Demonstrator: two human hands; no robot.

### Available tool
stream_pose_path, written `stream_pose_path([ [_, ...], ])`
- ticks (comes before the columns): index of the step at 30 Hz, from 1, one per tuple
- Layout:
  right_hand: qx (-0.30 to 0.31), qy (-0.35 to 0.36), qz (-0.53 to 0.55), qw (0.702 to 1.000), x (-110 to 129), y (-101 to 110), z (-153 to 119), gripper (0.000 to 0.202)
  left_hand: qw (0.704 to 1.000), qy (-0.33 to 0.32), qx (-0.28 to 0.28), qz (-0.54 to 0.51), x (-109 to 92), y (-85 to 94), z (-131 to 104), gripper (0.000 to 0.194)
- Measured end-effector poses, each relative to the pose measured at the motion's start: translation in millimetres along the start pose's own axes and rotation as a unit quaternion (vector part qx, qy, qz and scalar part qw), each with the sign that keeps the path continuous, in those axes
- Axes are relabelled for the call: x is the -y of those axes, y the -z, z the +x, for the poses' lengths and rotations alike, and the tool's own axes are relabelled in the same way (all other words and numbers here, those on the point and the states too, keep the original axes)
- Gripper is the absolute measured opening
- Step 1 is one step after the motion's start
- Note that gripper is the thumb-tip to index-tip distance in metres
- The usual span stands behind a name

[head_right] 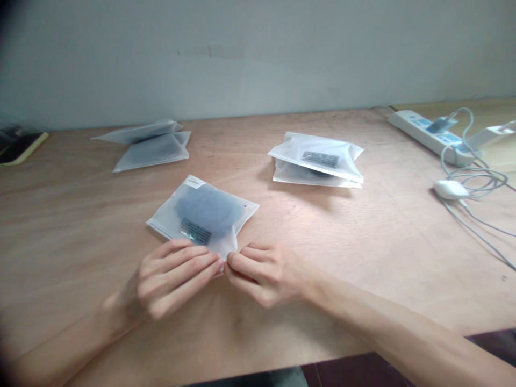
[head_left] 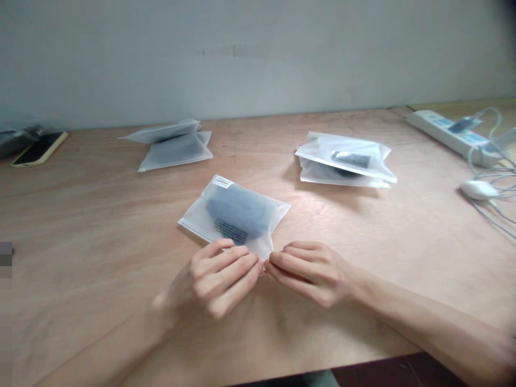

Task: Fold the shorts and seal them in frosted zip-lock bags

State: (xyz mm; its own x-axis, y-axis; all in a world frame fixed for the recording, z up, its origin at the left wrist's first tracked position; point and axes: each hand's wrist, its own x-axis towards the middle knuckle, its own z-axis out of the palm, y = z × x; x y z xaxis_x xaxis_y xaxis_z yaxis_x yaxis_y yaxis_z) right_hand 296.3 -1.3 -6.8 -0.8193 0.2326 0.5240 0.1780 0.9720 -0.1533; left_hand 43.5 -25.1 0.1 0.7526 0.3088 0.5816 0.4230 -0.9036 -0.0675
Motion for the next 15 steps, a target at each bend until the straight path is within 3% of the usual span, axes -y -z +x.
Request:
stream_pose_path([
  [4, 0.002, -0.002, 0.009, 1.0, -0.2, -2.0, -1.2, 0.026, 1.0, 0.011, -0.01, 0.008, 0.9, -0.5, 0.3, 0.02],
  [8, -0.009, -0.022, 0.007, 1.0, -8.7, 2.6, -5.3, 0.022, 0.999, 0.029, 0.003, 0.033, 14.2, 2.1, -7.4, 0.019],
  [15, 0.037, -0.053, -0.125, 0.99, -36.6, 16.1, -18.0, 0.023, 0.992, 0.087, 0.042, 0.083, 48.8, 8.5, -28.5, 0.016],
])
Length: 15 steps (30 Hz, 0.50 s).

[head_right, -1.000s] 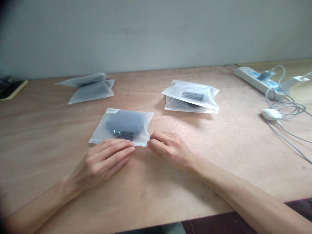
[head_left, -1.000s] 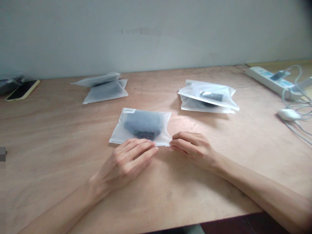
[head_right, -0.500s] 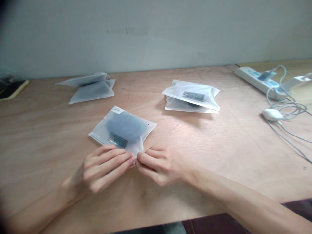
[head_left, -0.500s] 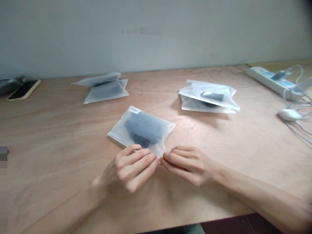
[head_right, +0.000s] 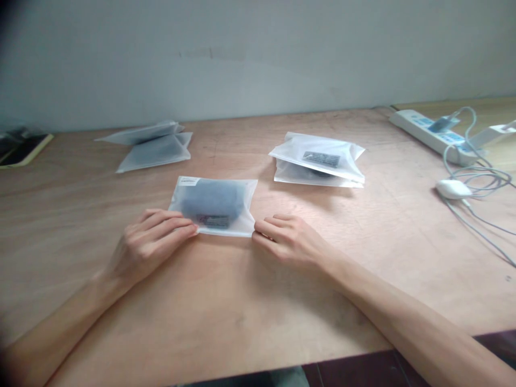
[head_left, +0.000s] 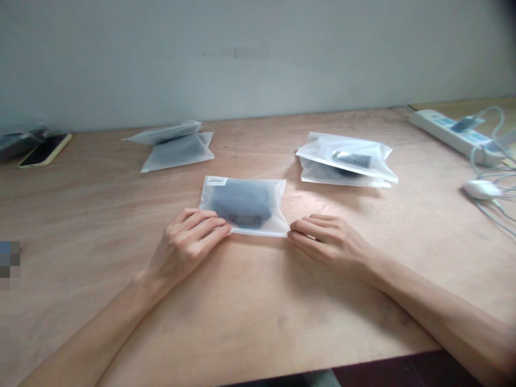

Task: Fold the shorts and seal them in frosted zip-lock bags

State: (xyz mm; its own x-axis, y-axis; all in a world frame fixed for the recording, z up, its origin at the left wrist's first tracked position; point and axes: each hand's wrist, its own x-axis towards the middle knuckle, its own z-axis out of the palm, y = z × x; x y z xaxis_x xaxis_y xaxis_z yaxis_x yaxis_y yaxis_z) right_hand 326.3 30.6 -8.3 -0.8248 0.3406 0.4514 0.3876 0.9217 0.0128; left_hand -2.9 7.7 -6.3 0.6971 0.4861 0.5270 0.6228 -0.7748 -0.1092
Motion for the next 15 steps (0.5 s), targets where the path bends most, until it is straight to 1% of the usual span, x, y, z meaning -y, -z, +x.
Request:
stream_pose_path([
  [6, 0.045, -0.048, -0.075, 0.995, -7.8, 1.2, -3.1, 0.022, 0.997, 0.043, 0.049, 0.036, 8.1, -1.7, -6.0, 0.014],
  [10, 0.045, -0.089, -0.091, 0.991, -11.2, 3.1, -5.7, 0.024, 0.992, 0.074, 0.071, 0.068, 12.7, -1.2, -9.8, 0.016],
  [13, 0.048, -0.121, -0.095, 0.987, -13.9, 4.3, -7.6, 0.024, 0.989, 0.091, 0.072, 0.093, 16.4, -1.2, -11.5, 0.017],
  [15, 0.047, -0.137, -0.099, 0.984, -14.7, 5.2, -8.1, 0.024, 0.988, 0.097, 0.061, 0.102, 16.9, -1.5, -11.3, 0.016],
])
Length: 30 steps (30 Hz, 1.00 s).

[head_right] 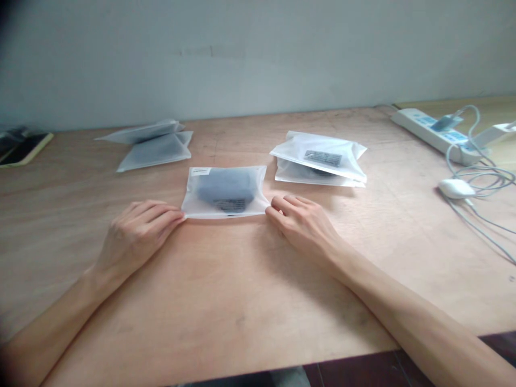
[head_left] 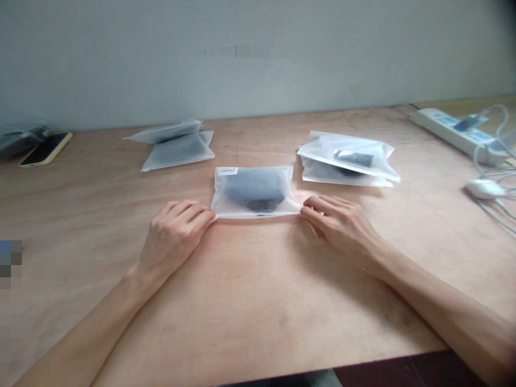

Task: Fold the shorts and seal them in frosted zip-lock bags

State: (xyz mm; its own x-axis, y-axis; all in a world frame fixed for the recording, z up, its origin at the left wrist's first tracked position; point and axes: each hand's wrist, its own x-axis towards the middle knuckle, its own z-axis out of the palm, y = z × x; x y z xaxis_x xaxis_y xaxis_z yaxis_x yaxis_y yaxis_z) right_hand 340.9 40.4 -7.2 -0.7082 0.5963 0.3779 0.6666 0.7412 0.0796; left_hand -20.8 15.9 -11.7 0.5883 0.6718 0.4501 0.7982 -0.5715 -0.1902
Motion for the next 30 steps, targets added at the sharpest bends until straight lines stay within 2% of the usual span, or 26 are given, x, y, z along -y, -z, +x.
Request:
stream_pose_path([
  [5, -0.01, -0.03, 0.016, 0.999, -0.5, 1.8, 0.1, 0.025, 0.999, -0.006, -0.023, -0.022, -7.6, 4.4, 4.4, 0.009],
  [10, -0.007, -0.053, -0.004, 0.999, -2.6, -2.4, -0.9, 0.019, 0.997, -0.021, -0.009, -0.069, -17.9, 10.9, 7.2, 0.007],
  [14, -0.006, -0.053, -0.039, 0.998, 1.6, -5.7, -0.3, 0.006, 0.997, -0.023, 0.0, -0.07, -20.1, 7.2, 6.2, 0.018],
  [17, -0.019, -0.047, -0.044, 0.998, 7.4, -5.5, 1.4, 0.009, 0.997, -0.035, -0.015, -0.064, -19.2, 2.6, 5.5, 0.011],
  [19, -0.034, -0.028, -0.026, 0.999, 11.0, -5.8, 2.4, 0.017, 0.996, -0.047, -0.03, -0.071, -18.8, 1.0, 5.2, 0.004],
  [24, -0.106, 0.088, 0.076, 0.988, 23.9, -7.0, 1.9, 0.034, 0.991, -0.062, -0.077, -0.092, -23.0, 3.3, 5.2, 0.014],
  [27, -0.074, 0.127, 0.148, 0.978, 35.2, -4.3, 0.4, 0.044, 0.985, -0.065, -0.103, -0.12, -29.6, 7.7, 6.1, 0.018],
  [30, -0.027, 0.144, 0.172, 0.974, 43.0, -3.0, 0.9, 0.049, 0.979, -0.068, -0.123, -0.147, -38.1, 12.5, 6.1, 0.021],
])
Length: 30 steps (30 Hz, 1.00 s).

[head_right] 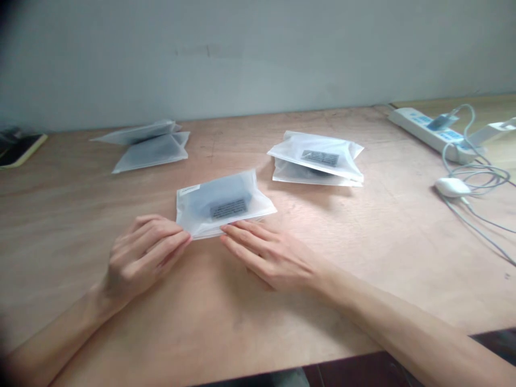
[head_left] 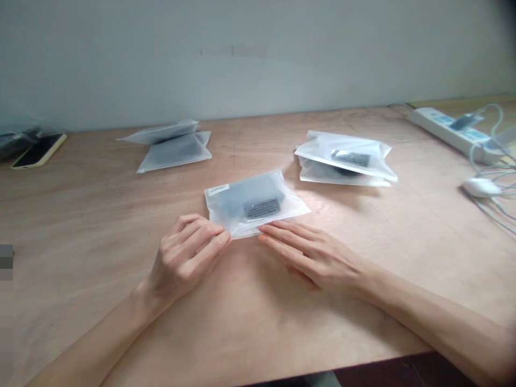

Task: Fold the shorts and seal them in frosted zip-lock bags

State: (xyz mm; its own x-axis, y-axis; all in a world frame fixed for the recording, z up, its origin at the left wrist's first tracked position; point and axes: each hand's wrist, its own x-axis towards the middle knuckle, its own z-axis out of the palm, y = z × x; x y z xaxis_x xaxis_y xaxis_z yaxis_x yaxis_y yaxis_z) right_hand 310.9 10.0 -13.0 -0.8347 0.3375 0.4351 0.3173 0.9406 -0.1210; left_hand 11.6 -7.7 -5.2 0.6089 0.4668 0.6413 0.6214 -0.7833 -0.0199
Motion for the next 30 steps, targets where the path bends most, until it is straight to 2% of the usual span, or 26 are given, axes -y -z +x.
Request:
stream_pose_path([
  [6, 0.017, -0.028, -0.046, 0.998, -2.0, -7.2, 2.8, 0.045, 0.998, -0.009, -0.004, -0.056, -14.4, 1.8, -1.3, 0.018],
  [9, 0.04, -0.056, -0.053, 0.996, 0.2, -8.6, 2.9, 0.042, 0.998, -0.016, 0.009, -0.068, -16.1, 0.8, -2.2, 0.018],
  [15, 0.07, -0.112, -0.057, 0.99, 9.3, -7.1, 6.1, 0.049, 0.996, -0.023, 0.018, -0.084, -15.4, -0.2, -2.2, 0.018],
  [21, 0.077, -0.109, -0.076, 0.988, 12.8, -7.3, 7.3, 0.045, 0.994, -0.035, 0.02, -0.102, -17.7, -1.1, 1.0, 0.017],
  [30, 0.082, -0.087, -0.098, 0.988, 14.6, -9.8, 8.0, 0.043, 0.992, -0.007, 0.029, -0.125, -19.3, -2.0, -4.9, 0.019],
])
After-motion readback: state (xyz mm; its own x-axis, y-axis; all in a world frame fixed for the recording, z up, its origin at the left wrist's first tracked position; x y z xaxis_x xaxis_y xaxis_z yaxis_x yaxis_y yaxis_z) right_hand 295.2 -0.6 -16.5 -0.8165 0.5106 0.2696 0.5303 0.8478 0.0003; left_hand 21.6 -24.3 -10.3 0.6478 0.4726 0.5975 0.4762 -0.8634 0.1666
